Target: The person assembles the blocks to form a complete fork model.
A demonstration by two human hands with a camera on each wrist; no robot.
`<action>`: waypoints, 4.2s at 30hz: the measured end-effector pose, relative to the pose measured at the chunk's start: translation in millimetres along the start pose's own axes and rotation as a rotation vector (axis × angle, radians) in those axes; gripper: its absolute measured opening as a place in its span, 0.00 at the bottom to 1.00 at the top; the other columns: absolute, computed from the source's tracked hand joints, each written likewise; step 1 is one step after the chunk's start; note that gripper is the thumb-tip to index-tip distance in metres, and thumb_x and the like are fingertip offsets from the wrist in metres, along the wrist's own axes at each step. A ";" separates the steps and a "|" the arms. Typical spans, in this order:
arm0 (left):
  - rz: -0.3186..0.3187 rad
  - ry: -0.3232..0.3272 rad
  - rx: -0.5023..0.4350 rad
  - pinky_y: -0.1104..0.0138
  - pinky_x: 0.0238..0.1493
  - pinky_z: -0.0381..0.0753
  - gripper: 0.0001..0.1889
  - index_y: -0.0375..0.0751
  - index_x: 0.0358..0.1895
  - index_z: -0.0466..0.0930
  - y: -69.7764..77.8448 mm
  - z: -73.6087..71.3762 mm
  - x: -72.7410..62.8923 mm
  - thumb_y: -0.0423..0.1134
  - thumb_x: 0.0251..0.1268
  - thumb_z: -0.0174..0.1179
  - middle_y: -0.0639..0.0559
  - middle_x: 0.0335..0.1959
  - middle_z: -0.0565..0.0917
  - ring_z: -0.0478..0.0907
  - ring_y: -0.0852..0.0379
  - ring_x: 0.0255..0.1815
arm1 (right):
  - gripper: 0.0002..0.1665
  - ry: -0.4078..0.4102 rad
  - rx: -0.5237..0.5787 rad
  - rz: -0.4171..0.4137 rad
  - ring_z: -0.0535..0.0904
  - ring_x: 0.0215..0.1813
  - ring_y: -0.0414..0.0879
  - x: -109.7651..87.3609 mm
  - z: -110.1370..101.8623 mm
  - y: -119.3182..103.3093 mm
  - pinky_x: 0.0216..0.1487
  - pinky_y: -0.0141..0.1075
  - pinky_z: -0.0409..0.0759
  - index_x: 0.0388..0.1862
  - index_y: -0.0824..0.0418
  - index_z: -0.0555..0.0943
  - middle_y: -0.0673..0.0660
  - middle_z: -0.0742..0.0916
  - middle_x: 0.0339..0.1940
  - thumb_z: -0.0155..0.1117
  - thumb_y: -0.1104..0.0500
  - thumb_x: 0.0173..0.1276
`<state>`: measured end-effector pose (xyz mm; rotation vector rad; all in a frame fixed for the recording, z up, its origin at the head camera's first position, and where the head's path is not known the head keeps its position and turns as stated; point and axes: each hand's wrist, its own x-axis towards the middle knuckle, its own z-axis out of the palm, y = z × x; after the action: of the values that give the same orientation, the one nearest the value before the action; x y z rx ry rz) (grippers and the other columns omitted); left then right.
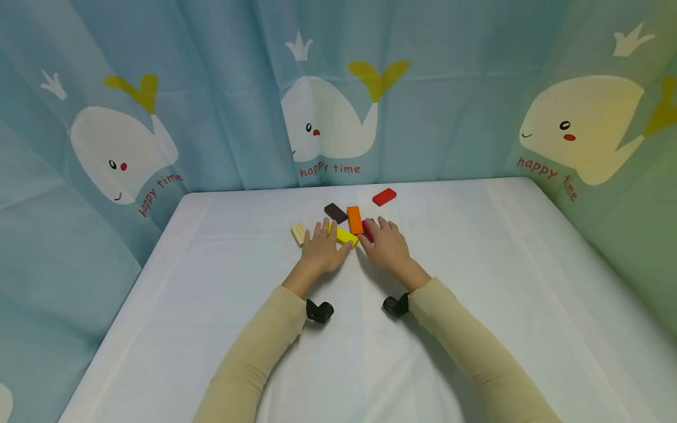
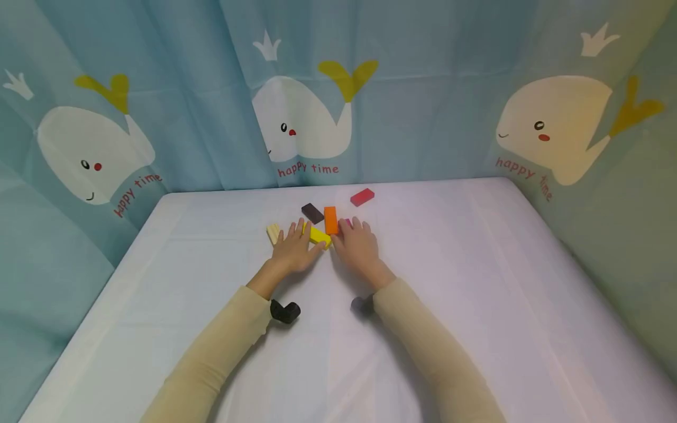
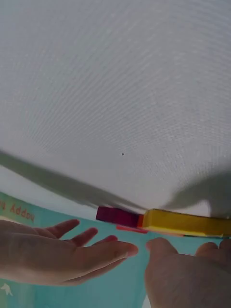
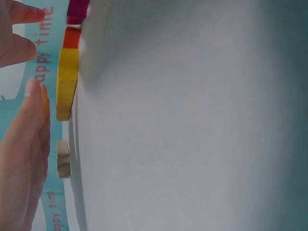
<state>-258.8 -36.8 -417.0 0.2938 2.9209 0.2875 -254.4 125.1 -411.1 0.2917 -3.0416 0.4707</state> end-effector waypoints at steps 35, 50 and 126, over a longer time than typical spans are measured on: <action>-0.072 0.045 0.066 0.56 0.52 0.74 0.30 0.36 0.61 0.71 16.1 -9.8 15.3 0.57 0.67 0.48 0.41 0.66 0.64 0.68 0.46 0.60 | 0.18 -0.145 0.129 0.135 0.74 0.37 0.51 42.4 -15.0 7.4 0.36 0.34 0.79 0.46 0.68 0.82 0.60 0.83 0.36 0.64 0.56 0.63; -0.115 0.042 0.067 0.60 0.38 0.80 0.30 0.39 0.57 0.76 17.1 -13.7 15.3 0.60 0.63 0.50 0.45 0.61 0.71 0.77 0.49 0.48 | 0.19 -0.163 0.176 0.171 0.74 0.37 0.51 44.5 -13.2 10.4 0.35 0.33 0.78 0.47 0.68 0.82 0.61 0.84 0.37 0.64 0.56 0.62; -0.005 0.059 0.061 0.65 0.30 0.75 0.32 0.40 0.57 0.76 6.6 -12.5 -2.5 0.61 0.57 0.56 0.47 0.41 0.80 0.73 0.55 0.31 | 0.14 -0.164 0.143 0.043 0.72 0.27 0.48 -13.7 -15.9 -0.5 0.25 0.31 0.73 0.35 0.68 0.84 0.54 0.81 0.22 0.66 0.56 0.60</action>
<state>-257.8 -33.2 -403.2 0.2923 2.9921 0.2097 -240.5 131.9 -396.9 0.2856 -3.1841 0.7035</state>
